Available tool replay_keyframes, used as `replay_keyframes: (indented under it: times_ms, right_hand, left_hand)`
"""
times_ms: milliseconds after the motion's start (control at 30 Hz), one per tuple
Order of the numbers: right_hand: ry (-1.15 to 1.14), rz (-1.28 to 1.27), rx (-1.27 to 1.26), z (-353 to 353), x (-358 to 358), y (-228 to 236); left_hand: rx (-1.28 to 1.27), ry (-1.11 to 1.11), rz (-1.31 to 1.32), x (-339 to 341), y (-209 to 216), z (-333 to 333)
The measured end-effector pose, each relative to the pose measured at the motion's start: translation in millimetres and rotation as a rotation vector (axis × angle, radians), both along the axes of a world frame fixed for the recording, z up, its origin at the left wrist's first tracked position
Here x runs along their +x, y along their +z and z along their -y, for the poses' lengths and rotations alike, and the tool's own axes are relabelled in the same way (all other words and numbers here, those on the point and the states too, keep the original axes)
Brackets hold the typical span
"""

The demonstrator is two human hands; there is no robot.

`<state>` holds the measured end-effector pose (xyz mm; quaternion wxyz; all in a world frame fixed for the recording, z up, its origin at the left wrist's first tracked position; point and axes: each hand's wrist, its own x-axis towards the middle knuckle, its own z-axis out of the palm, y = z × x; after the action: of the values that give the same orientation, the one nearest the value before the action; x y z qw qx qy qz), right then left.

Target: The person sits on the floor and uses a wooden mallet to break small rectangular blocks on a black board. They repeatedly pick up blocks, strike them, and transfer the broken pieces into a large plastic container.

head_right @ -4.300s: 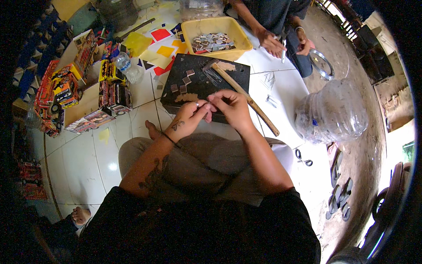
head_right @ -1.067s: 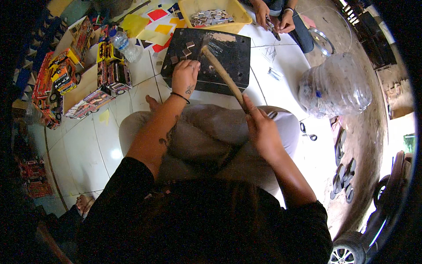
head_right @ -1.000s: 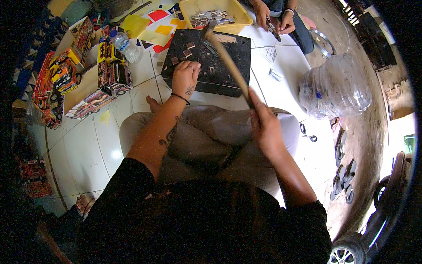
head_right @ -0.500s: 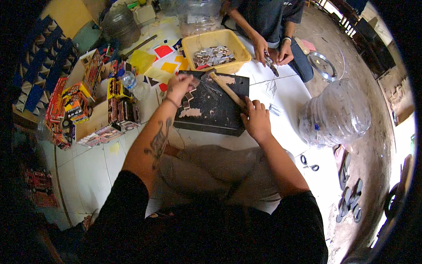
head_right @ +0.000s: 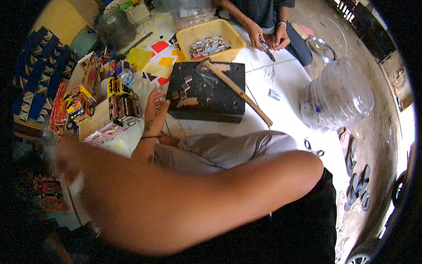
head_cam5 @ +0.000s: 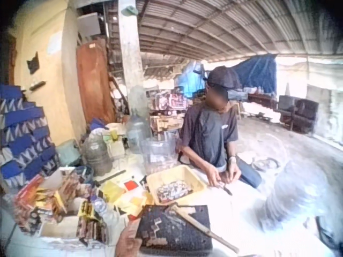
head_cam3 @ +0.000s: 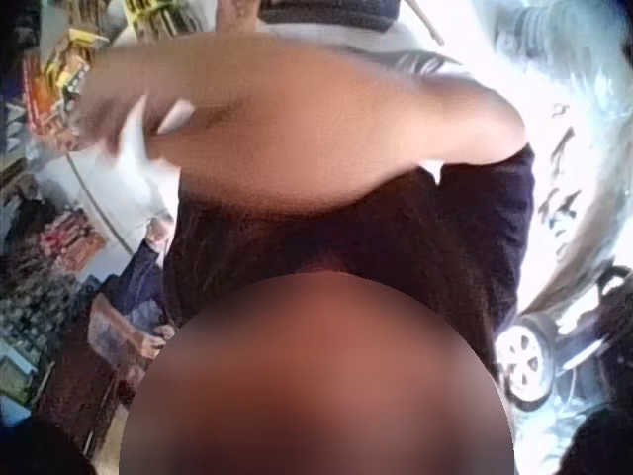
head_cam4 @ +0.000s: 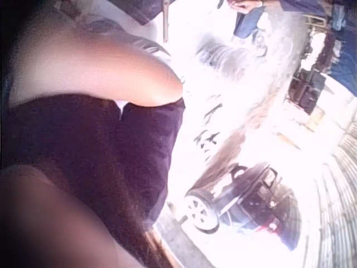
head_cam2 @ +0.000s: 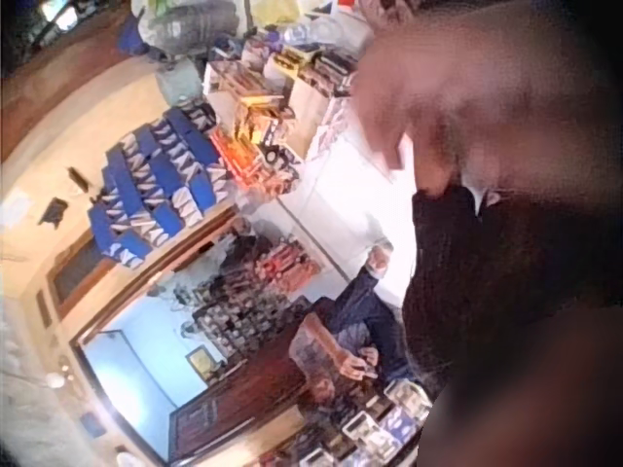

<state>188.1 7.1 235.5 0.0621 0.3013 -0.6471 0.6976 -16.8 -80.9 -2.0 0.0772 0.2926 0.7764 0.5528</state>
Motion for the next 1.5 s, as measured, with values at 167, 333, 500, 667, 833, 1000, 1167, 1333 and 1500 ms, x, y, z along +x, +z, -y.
replay_keyframes:
  times_ms: [167, 333, 500, 667, 833, 1000, 1167, 1333, 1500]
  right_hand:
    - [0.19, -0.199, 0.062, 57.9, 22.0, 31.3]
    - [0.215, -0.263, 0.137, 87.2, 45.9, 31.2]
    - [0.176, -0.285, 0.199, 99.1, 63.1, 33.4]
    - [0.026, -0.291, 0.284, 88.3, 86.2, 40.6]
    - [-0.729, 0.033, 0.24, 6.4, 140.5, -3.1]
    - [-1.778, 0.468, 0.959, -185.7, 230.5, -182.6]
    - [-1.895, 1.346, 1.304, -196.2, 335.6, -390.5]
    - [-1.842, 1.364, -0.017, -169.3, 263.4, -457.2]
    - [-1.601, 1.25, -0.636, -134.8, 249.2, -423.7]
  left_hand:
    - [-0.09, 0.289, 0.113, 25.8, 1.5, 63.7]
    - [0.038, 0.334, 0.063, 13.2, -13.8, 63.6]
    - [0.046, 0.321, 0.028, 12.3, -17.9, 63.0]
    - [0.036, 0.357, -0.069, 18.6, -18.5, 65.8]
    - [0.236, 0.279, -0.289, 2.6, -32.0, 89.6]
    - [-0.026, 0.603, -0.265, 2.0, -48.0, 238.3]
    - [-1.169, 0.856, -0.389, 73.5, -139.9, 308.6]
    - [-0.387, 0.604, -0.347, 93.6, -161.3, 261.7]
    - [-0.743, 0.772, -0.176, 114.0, -113.6, 260.4]
